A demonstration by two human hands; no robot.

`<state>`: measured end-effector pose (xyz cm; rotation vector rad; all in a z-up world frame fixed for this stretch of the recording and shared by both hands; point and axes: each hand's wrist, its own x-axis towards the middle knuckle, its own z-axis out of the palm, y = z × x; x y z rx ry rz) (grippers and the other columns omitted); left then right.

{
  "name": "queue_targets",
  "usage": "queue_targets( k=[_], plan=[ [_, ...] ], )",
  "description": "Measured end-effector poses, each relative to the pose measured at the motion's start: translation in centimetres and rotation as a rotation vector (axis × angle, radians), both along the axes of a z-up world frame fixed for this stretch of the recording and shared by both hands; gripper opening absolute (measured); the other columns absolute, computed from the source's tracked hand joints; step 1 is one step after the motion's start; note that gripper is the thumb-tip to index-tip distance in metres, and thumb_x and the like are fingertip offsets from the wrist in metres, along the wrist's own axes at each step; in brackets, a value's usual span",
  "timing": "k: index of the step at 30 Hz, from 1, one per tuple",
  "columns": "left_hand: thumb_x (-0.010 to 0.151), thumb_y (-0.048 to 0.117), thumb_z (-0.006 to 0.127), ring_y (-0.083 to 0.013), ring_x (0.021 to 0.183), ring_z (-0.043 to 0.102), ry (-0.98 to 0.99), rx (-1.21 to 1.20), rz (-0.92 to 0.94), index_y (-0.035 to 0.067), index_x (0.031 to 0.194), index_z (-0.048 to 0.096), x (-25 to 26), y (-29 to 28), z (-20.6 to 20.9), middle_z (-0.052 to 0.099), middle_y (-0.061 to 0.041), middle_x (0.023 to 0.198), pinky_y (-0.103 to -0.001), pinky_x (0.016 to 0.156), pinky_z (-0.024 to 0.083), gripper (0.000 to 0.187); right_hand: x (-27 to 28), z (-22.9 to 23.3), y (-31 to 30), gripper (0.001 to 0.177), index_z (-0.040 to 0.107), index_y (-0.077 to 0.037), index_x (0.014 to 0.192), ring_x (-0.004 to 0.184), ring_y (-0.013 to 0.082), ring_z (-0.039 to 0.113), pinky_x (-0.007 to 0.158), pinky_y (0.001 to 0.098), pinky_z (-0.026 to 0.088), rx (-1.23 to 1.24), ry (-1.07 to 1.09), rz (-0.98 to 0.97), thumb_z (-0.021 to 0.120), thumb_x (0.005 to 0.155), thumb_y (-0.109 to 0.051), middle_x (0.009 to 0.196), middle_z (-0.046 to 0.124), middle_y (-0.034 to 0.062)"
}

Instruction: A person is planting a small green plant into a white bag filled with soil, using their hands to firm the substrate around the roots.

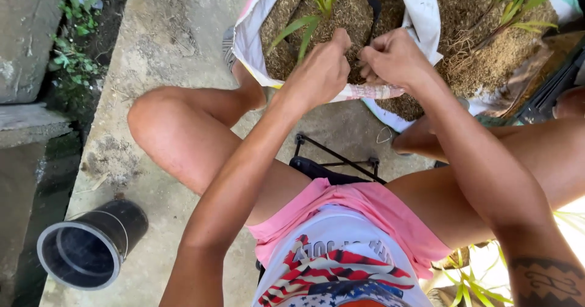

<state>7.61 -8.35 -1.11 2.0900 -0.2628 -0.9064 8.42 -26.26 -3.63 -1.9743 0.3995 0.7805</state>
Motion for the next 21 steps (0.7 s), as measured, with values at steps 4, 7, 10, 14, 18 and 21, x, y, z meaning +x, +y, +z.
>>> queue_targets(
  k=[4,7,10,14,18,21],
  plan=[
    [0.094,0.004,0.054,-0.0138,0.075,0.066,-0.243,-0.234,0.546,0.008,0.093,0.062,-3.7,2.1,-0.9,0.069,-0.005,0.087,-0.03,0.068,0.058,0.009,-0.3,1.0,-1.2,0.027,0.07,0.004,0.11,0.098,0.0275,0.069,0.083,0.0408,0.061,-0.105,-0.438,0.27,0.049,0.094,0.002,0.118,0.07,0.0226],
    [0.094,0.031,0.07,-0.0162,0.069,0.082,0.168,-0.143,0.78,0.008,0.089,0.063,-3.3,3.1,-2.2,0.076,-0.007,0.072,-0.025,0.055,0.063,0.024,0.4,3.1,0.8,0.028,0.068,0.0,0.12,0.11,0.0284,0.071,0.098,0.0448,0.057,0.017,-0.383,0.33,0.048,0.102,0.002,0.119,0.072,0.0195],
    [0.106,0.028,0.061,-0.0198,0.059,0.083,0.248,-0.045,0.71,0.009,0.069,0.059,-1.4,3.0,-2.7,0.063,-0.005,0.055,-0.025,0.034,0.046,0.041,1.2,3.1,3.5,0.029,0.068,-0.006,0.12,0.112,0.0229,0.074,0.104,0.0378,0.059,0.092,-0.148,0.247,0.052,0.098,0.004,0.12,0.074,0.0132],
    [0.102,0.015,0.063,-0.0231,0.058,0.08,0.279,-0.05,0.728,-0.006,0.086,0.07,-0.1,2.5,-4.5,0.077,-0.022,0.074,-0.026,0.044,0.066,0.028,1.6,2.2,5.2,0.026,0.073,-0.006,0.112,0.106,0.0234,0.077,0.1,0.0337,0.064,0.09,-0.024,0.222,0.051,0.099,0.002,0.117,0.077,0.0142],
    [0.102,0.012,0.06,-0.0226,0.062,0.08,0.315,-0.152,0.72,-0.007,0.094,0.068,-0.5,2.6,-6.3,0.077,-0.022,0.078,-0.028,0.053,0.069,0.022,1.4,0.2,5.1,0.023,0.055,-0.01,0.078,0.083,0.0184,0.047,0.079,0.0381,0.038,0.026,-0.065,0.349,0.048,0.099,-0.005,0.09,0.05,0.0055],
    [0.101,0.008,0.059,-0.0236,0.059,0.08,0.196,-0.256,0.724,-0.001,0.075,0.064,-1.3,3.1,-8.0,0.075,-0.022,0.068,-0.029,0.045,0.067,0.028,1.5,-0.8,5.2,0.046,0.038,-0.015,0.057,0.043,0.0111,0.025,0.057,0.0323,0.043,0.021,-0.077,0.394,0.046,0.101,-0.005,0.051,0.028,-0.0036]
  ],
)
